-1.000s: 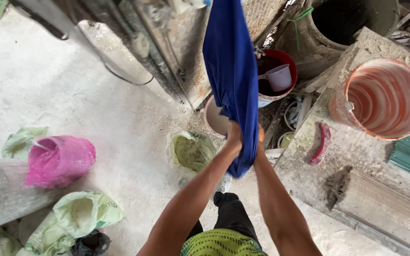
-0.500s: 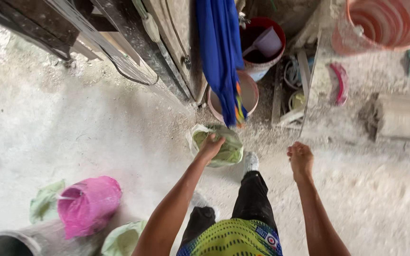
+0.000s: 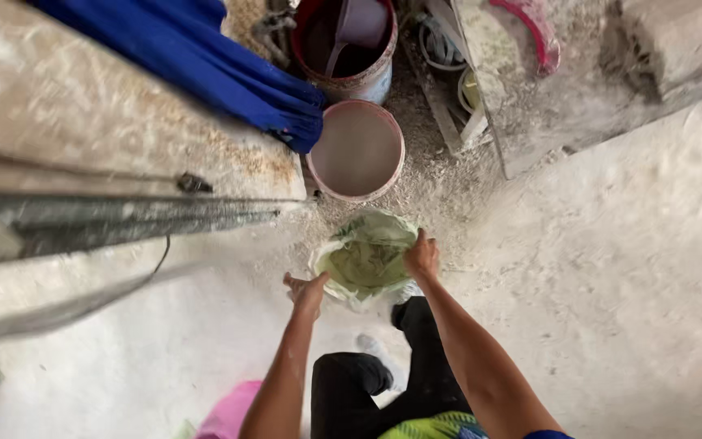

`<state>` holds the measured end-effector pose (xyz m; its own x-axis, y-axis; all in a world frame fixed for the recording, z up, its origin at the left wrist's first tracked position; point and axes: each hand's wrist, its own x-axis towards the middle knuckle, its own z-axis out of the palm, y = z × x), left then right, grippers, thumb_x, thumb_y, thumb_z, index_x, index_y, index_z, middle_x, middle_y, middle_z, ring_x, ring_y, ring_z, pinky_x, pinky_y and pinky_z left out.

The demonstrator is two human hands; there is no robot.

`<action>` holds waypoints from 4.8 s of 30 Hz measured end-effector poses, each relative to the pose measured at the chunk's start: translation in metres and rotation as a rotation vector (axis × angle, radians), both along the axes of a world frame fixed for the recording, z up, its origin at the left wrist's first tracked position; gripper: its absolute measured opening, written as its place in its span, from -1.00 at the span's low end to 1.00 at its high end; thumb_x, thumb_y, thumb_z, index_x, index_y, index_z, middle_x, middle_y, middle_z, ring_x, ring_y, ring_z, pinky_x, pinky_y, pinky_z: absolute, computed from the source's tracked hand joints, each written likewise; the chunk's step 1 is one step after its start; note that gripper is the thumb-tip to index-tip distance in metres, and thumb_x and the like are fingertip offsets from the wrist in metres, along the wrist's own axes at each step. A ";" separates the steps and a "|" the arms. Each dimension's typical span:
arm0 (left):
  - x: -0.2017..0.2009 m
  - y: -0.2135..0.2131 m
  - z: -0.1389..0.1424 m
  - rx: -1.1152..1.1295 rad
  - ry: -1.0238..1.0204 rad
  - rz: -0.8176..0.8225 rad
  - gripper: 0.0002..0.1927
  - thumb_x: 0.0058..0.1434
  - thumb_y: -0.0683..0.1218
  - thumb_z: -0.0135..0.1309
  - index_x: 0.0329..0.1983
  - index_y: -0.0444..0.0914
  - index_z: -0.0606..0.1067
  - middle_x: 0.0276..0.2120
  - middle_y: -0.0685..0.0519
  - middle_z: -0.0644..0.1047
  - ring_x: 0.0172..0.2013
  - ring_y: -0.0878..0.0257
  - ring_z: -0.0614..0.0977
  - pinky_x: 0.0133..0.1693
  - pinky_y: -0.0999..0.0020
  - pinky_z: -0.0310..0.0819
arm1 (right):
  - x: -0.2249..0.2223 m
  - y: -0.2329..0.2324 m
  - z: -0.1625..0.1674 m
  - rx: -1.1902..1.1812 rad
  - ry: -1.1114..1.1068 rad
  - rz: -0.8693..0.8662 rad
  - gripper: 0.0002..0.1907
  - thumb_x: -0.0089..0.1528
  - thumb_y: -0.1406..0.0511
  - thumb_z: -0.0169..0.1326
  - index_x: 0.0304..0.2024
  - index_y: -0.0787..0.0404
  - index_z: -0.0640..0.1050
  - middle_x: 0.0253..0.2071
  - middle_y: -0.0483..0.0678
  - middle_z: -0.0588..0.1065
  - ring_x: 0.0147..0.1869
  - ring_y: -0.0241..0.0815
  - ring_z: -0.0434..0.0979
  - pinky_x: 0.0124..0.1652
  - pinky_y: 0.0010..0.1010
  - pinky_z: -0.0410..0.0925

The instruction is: The person applies plaster paste onto long rectangular mold boards, spreading it by hand with a curved trowel. They rinse the trowel in a bucket of water, scoop gypsum powder from a sack into a bowl, brush the surface of a green mold board with a brush, and mix plaster in a bowl by hand.

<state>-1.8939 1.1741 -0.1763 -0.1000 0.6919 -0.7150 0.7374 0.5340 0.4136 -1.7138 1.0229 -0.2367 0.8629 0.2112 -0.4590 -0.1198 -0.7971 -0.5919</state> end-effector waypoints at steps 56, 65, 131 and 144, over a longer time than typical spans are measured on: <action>-0.291 0.305 0.057 0.139 -0.233 -0.425 -0.61 0.08 -0.12 0.19 -0.02 -0.36 0.57 -0.44 -0.06 0.55 -0.53 0.10 0.43 -0.50 0.06 0.26 | -0.305 0.189 0.021 0.279 0.079 -0.072 -0.75 0.11 0.29 0.16 -0.21 0.33 0.56 -0.30 0.29 0.60 -0.18 0.21 0.64 -0.21 -0.02 0.43; -0.256 0.328 -0.012 0.497 0.076 -0.709 -0.46 0.14 0.04 0.23 0.04 -0.42 0.46 -0.16 -0.29 0.59 -0.22 -0.11 0.63 -0.15 -0.03 0.55 | -0.268 0.259 -0.028 0.145 -0.103 0.054 -0.63 0.24 0.26 0.00 -0.01 0.41 0.47 -0.22 0.30 0.58 -0.07 0.33 0.61 -0.06 0.10 0.45; -0.223 -0.074 0.091 -0.080 -0.122 -0.439 -0.41 0.20 0.10 0.13 0.24 -0.27 0.45 -0.15 -0.13 0.69 -0.10 0.05 0.72 -0.01 0.20 0.55 | -0.050 -0.245 0.140 -0.059 0.460 -0.146 -0.39 0.30 0.05 0.09 0.29 0.27 0.47 -0.03 0.13 0.62 -0.08 -0.02 0.66 -0.20 -0.18 0.47; -0.171 -0.070 0.090 -0.022 -0.107 -0.546 -0.39 0.16 0.10 0.12 0.24 -0.29 0.46 0.05 -0.20 0.62 0.07 -0.04 0.63 0.09 0.18 0.48 | -0.097 -0.373 0.168 -0.133 0.636 -0.417 -0.42 0.33 0.02 0.05 0.30 0.17 0.46 -0.04 0.07 0.59 -0.04 0.03 0.63 -0.10 -0.06 0.46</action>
<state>-2.0653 1.1041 -0.0861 0.3427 0.6081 -0.7161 0.8641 0.0952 0.4943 -1.8108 0.6498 -0.0691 0.4205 -0.1649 -0.8922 -0.7106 -0.6712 -0.2109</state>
